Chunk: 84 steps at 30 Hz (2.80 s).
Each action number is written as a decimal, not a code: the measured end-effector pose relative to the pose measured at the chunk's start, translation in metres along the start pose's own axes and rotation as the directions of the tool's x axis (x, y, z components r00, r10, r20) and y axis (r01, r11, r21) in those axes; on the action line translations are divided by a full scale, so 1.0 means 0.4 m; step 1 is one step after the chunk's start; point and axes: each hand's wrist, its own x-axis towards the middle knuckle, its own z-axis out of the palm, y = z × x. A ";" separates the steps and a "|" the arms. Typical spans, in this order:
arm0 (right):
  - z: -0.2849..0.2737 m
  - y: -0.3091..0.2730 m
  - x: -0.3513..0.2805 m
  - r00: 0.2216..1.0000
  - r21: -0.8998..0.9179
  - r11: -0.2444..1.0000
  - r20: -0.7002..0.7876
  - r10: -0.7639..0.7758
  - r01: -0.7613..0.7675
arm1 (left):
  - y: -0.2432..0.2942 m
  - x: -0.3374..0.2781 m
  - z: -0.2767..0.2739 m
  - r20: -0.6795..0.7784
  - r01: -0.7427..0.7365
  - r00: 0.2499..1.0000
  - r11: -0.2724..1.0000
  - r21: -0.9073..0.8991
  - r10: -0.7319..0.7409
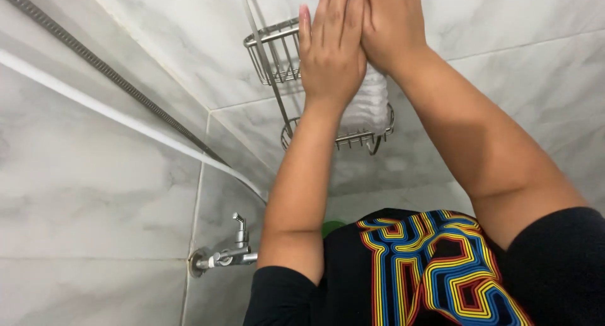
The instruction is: The person wipes the tiled walls of a shower area with a cloth. They then remove a metal wire basket from the wall, wipe it thoroughly, and reattach it to the wall before continuing to wipe the surrounding tiles.
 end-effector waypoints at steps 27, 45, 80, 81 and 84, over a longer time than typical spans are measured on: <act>-0.116 -0.086 -0.280 0.962 0.078 0.985 0.239 0.128 -0.151 | -0.023 -0.156 -0.132 -0.266 -0.058 0.959 0.842 -0.536 -0.103; 0.157 -0.143 -0.088 0.903 -0.463 0.794 0.355 -0.240 0.393 | -0.260 -0.128 -0.014 -0.034 0.333 0.943 0.939 0.088 -0.331; -0.002 -0.172 -0.421 0.832 -0.232 0.939 0.548 -0.088 0.252 | -0.061 -0.498 -0.045 -0.287 0.331 0.806 0.797 -0.506 -0.517; 0.008 -0.183 -0.414 0.834 -0.236 0.940 0.546 -0.081 0.246 | -0.062 -0.500 -0.047 -0.282 0.328 0.810 0.796 -0.508 -0.514; 0.051 -0.202 -0.400 0.891 -0.242 0.936 0.435 -0.132 0.257 | -0.073 -0.504 -0.039 -0.169 0.348 0.877 0.838 -0.421 -0.449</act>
